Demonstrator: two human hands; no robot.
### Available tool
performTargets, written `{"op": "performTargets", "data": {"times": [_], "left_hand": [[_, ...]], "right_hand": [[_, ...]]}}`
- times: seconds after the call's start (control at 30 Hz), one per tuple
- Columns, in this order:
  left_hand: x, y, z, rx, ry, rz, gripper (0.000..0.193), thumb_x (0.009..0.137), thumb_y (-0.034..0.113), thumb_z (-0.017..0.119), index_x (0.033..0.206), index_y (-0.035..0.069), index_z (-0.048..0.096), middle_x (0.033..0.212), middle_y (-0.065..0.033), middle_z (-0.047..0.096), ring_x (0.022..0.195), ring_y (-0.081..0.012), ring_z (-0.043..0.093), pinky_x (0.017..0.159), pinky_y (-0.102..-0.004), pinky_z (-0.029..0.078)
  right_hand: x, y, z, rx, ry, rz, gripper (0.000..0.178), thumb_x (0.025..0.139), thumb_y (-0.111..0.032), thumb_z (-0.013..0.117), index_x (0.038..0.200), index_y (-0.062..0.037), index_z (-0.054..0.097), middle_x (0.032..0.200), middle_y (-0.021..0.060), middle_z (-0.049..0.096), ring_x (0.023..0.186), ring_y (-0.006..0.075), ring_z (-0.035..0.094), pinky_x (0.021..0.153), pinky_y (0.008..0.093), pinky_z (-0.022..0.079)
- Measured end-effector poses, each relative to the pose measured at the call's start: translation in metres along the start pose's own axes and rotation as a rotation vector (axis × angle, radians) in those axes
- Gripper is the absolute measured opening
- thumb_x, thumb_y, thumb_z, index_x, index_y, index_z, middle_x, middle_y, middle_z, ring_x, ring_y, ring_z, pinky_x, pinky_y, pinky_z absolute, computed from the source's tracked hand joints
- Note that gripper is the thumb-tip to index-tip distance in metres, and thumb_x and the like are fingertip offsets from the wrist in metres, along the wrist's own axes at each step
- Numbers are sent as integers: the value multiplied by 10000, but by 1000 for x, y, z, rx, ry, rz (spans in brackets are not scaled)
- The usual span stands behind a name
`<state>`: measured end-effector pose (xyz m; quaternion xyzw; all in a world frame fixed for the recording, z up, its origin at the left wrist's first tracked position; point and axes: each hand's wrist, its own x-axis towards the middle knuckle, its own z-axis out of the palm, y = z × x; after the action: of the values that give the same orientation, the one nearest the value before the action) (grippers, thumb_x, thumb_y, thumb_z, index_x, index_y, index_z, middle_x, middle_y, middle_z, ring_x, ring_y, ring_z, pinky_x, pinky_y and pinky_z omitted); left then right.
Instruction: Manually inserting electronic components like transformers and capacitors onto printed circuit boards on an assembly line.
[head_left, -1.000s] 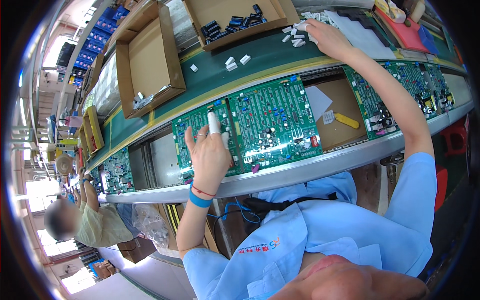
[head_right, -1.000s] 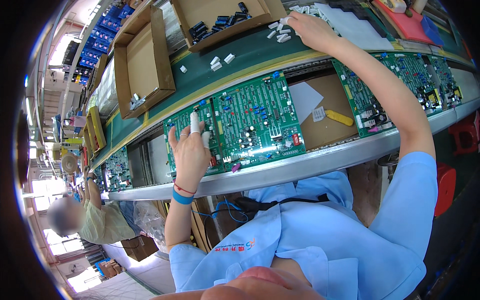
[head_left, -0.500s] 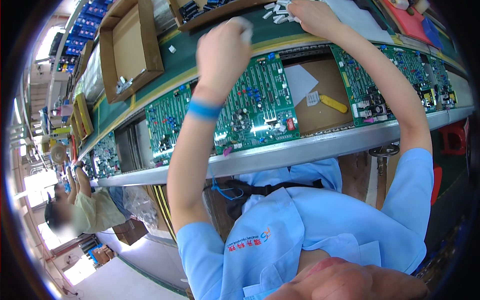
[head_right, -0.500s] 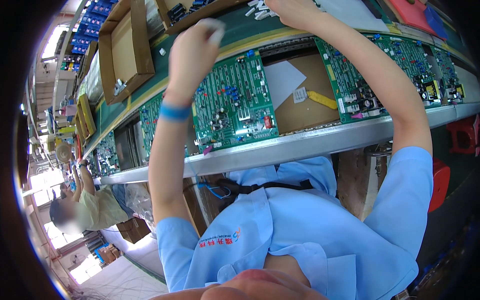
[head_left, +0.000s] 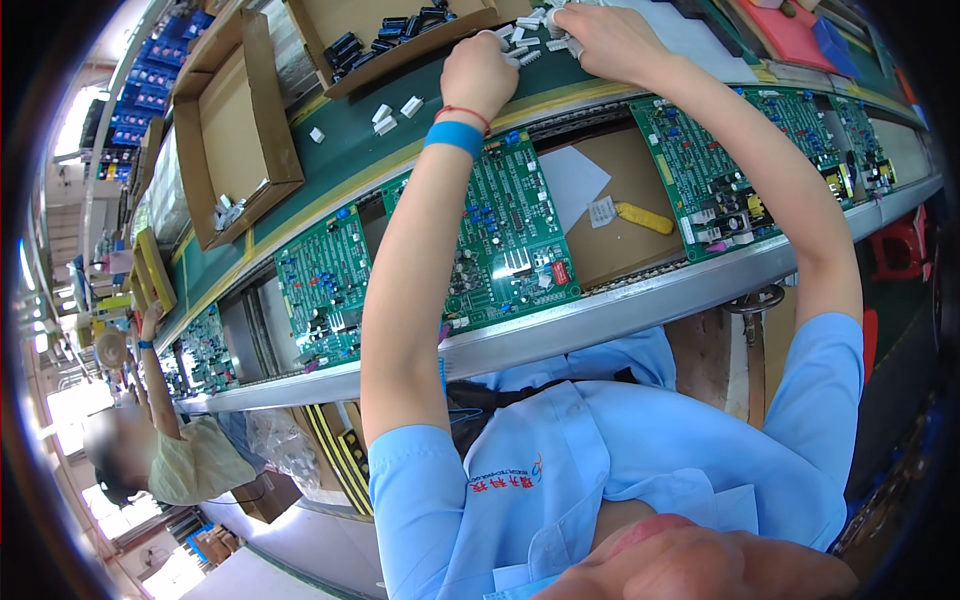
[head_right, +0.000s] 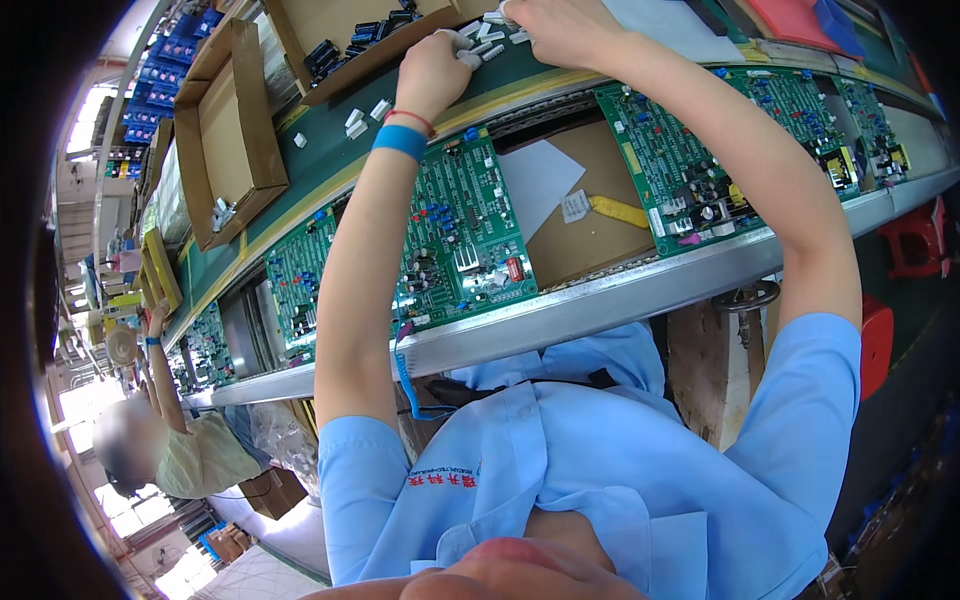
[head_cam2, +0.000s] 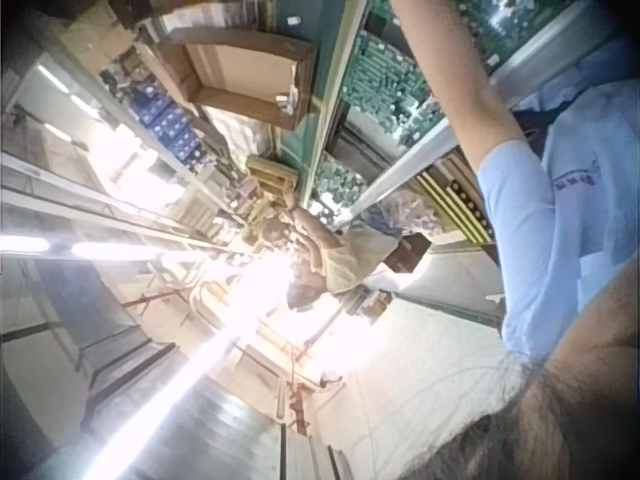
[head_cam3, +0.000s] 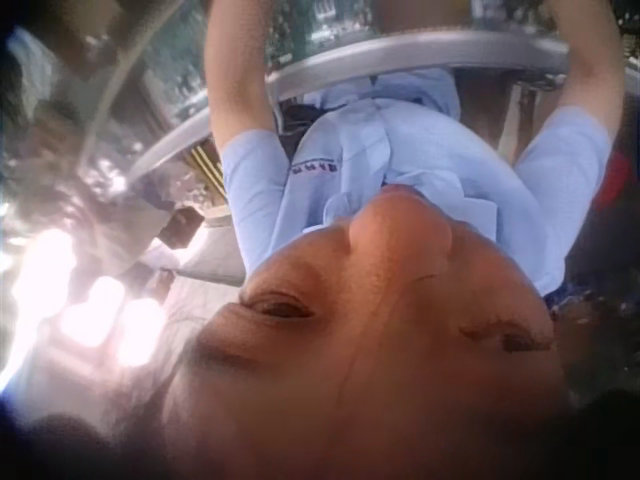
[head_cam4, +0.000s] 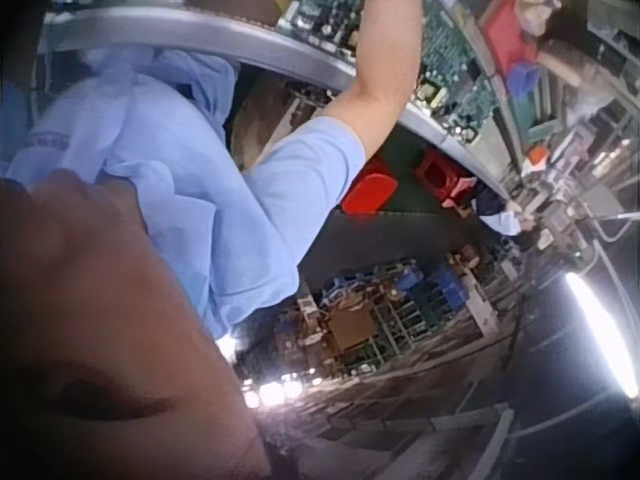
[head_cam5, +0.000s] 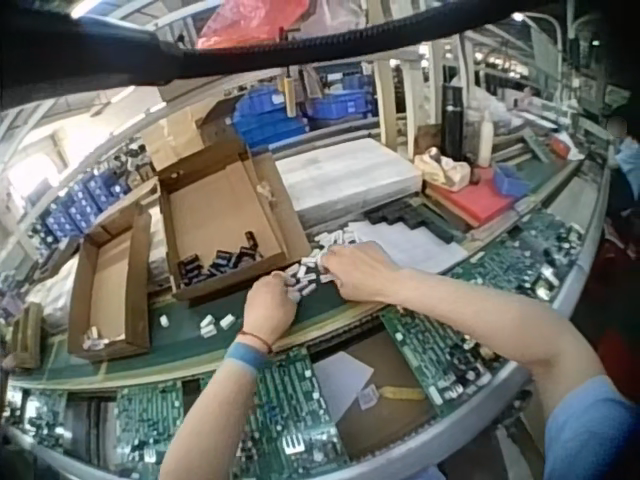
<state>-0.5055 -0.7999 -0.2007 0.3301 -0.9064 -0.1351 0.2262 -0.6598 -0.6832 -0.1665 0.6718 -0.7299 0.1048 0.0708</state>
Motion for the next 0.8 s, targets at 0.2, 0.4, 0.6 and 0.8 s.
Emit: {"op": "performTargets", "data": {"times": [0.2,0.4,0.6,0.8], "left_hand": [[-32,-14,-54,-296,15,109,148,741,89,678,878,38,702,809,-169,676,779,-327,650,737,-371,518],[-127,-11,-161,-574,-87,-171,224,847,85,647,1063,48,689,804,-57,681,656,-80,576,632,-225,482],[-207,-34,-175,-809,-7,-493,301,864,4,604,1162,32,641,837,-69,685,750,-93,623,681,-210,507],[-242,-44,-178,-798,-74,-641,210,847,31,651,1050,-18,658,848,-93,702,702,-127,681,589,-215,518]], "right_hand": [[6,-14,-9,162,110,-31,131,781,-138,594,873,-63,649,872,137,665,826,330,639,699,442,506],[1,-25,-1,74,-47,130,134,780,-187,619,843,-79,667,844,132,667,850,316,637,710,426,498],[0,-44,-5,-256,80,-69,131,784,-214,636,780,-89,675,780,100,650,778,309,638,678,416,502],[10,-145,3,221,189,-395,56,811,-149,633,853,-116,648,798,21,600,717,233,619,603,347,483]]}}
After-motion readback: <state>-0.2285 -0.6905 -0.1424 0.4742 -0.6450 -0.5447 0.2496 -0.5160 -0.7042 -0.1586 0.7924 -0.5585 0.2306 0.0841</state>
